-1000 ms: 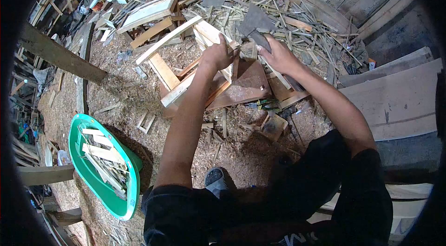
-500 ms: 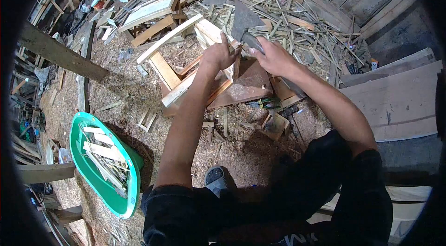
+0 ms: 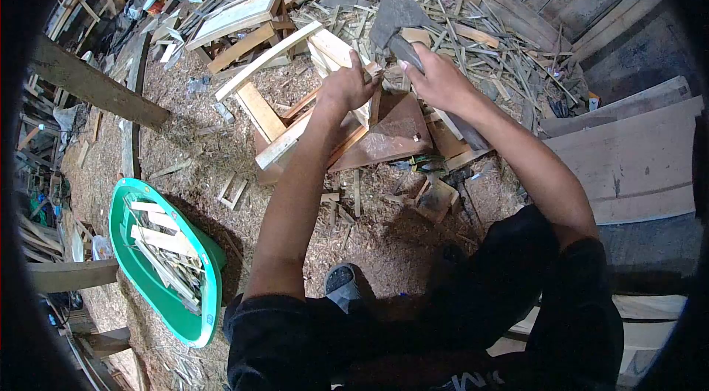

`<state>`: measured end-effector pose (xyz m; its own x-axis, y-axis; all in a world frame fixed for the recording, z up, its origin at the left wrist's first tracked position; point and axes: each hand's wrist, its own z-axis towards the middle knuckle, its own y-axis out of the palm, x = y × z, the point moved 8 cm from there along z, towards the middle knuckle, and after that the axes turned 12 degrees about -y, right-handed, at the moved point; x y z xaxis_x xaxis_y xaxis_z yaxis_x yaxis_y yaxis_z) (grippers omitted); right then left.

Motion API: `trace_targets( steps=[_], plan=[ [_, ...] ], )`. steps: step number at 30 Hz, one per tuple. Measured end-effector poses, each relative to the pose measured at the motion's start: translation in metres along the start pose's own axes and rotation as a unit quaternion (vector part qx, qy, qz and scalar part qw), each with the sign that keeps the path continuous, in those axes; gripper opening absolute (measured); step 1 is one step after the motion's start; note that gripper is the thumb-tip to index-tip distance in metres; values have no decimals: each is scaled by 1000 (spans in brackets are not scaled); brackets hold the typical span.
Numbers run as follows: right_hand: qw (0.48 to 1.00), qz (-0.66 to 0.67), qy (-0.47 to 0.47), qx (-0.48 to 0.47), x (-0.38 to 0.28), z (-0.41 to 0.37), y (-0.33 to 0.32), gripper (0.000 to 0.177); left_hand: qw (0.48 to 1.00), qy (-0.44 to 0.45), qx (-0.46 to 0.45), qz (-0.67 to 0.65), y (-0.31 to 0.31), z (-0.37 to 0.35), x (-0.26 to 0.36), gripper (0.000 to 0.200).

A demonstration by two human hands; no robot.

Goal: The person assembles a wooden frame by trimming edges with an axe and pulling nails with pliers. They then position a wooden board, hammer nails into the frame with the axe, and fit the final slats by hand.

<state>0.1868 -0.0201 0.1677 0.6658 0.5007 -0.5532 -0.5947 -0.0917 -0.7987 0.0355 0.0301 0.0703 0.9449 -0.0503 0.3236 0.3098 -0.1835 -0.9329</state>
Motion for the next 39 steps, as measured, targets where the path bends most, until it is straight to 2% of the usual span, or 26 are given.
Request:
trace_targets(
  steps=[6,12,15,18,22,29,32,35,39],
  plan=[
    [996,-51,14,-69,25,-6,28,34,1000,1,4,4,-5,-5,3,94],
    [999,-15,-13,25,3,3,-8,33,1000,1,12,0,-3,-3,0,93],
    [999,0,-10,31,-6,3,-10,32,1000,11,23,-3,-3,-2,1,93],
    [992,-34,56,-110,7,-9,23,32,1000,13,27,-3,-3,-2,1,93],
    [998,-43,2,-43,17,-3,20,30,999,13,28,-7,-4,-3,3,94],
    [998,7,-23,58,2,0,-7,30,999,16,46,-7,-3,-1,1,94],
    [999,7,-22,26,12,-9,10,30,1000,6,26,-8,-1,2,0,94],
    [996,21,-63,62,27,-15,21,30,1000,13,28,-5,-3,-1,1,94],
    [997,-20,-79,13,56,-11,19,31,1000,3,12,-1,-3,-5,0,93]
  ],
)
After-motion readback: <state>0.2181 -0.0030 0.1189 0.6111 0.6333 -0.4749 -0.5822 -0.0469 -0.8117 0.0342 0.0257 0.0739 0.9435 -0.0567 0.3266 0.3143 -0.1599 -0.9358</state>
